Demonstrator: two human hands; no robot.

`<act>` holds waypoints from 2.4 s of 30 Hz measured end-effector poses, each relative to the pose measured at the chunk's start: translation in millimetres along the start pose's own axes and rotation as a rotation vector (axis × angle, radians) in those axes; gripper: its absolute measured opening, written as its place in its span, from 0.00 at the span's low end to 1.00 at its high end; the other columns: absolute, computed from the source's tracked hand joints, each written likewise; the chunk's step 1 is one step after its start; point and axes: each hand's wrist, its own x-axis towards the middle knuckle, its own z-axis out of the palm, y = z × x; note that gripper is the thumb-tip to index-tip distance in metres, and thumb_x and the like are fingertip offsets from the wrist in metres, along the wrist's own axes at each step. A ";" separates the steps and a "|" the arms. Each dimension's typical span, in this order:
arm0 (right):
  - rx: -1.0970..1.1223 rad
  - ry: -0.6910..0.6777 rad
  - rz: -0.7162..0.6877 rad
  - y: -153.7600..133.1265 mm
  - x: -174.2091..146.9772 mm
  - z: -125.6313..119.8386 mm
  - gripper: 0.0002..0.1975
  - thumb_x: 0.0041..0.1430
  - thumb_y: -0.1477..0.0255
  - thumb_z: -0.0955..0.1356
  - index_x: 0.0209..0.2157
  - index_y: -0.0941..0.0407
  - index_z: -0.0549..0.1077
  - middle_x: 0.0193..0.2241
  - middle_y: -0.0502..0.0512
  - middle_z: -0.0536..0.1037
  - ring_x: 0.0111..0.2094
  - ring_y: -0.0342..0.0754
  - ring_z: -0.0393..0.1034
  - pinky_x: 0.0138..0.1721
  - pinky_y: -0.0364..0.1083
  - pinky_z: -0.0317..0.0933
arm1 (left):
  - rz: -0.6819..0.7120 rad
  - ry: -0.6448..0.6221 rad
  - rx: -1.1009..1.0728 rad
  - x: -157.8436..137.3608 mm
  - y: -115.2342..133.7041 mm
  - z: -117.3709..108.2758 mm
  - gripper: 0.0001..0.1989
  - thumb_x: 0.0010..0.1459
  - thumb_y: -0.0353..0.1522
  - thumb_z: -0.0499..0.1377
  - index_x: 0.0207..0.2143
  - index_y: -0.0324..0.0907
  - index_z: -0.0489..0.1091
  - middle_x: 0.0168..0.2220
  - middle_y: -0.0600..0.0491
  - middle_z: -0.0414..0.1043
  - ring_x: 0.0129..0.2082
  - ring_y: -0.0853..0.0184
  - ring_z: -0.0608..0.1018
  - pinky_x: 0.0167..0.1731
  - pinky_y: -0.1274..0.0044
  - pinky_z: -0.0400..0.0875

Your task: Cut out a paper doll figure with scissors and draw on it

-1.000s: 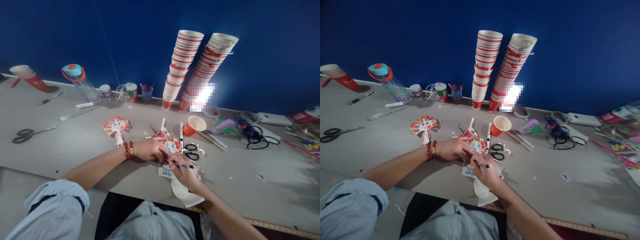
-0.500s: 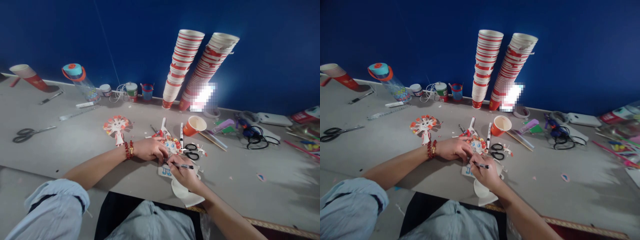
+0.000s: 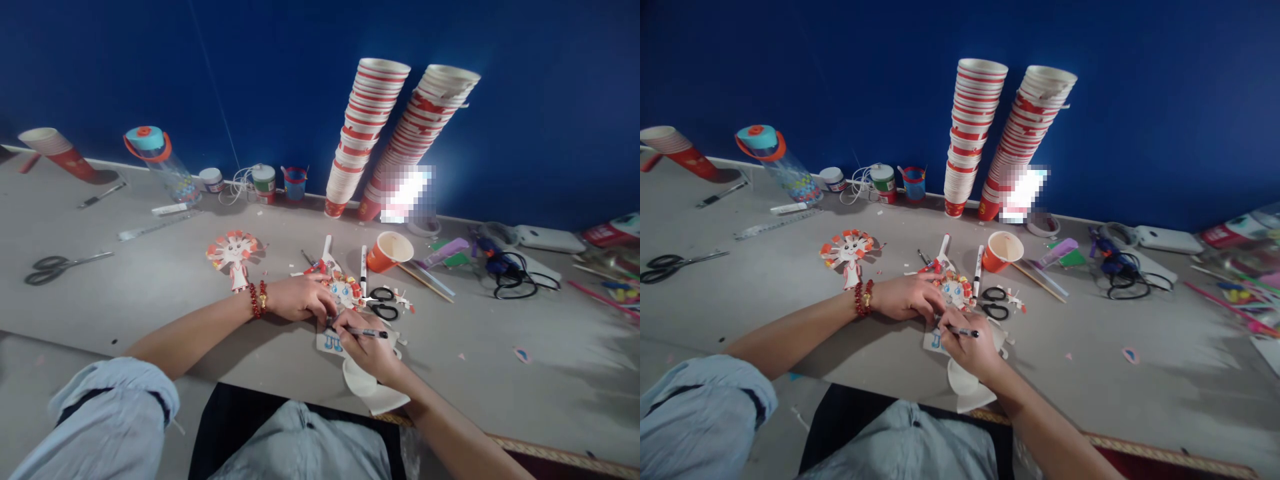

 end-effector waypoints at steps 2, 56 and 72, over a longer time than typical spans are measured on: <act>0.001 -0.002 -0.002 -0.1 0.0 -0.3 0.08 0.58 0.76 0.60 0.27 0.53 0.64 0.20 0.47 0.68 0.21 0.43 0.61 0.25 0.42 0.54 | 0.007 0.008 0.004 -0.2 -0.2 0.0 0.16 0.54 0.18 0.55 0.30 0.47 0.77 0.43 0.53 0.78 0.45 0.66 0.77 0.58 0.67 0.54; 0.062 -0.048 -0.036 2.3 -0.3 2.0 0.07 0.58 0.76 0.62 0.28 0.54 0.68 0.20 0.48 0.73 0.22 0.44 0.68 0.27 0.42 0.59 | -0.006 -0.004 0.000 0.3 0.1 -0.3 0.15 0.56 0.20 0.54 0.31 0.46 0.76 0.44 0.53 0.79 0.45 0.66 0.78 0.61 0.64 0.50; 0.373 0.180 0.115 15.6 -12.0 3.1 0.08 0.60 0.76 0.62 0.29 0.54 0.70 0.18 0.46 0.70 0.19 0.43 0.64 0.23 0.42 0.58 | -0.021 -0.004 -0.006 -1.3 0.2 0.4 0.18 0.54 0.19 0.54 0.31 0.50 0.76 0.45 0.56 0.79 0.45 0.65 0.77 0.61 0.65 0.51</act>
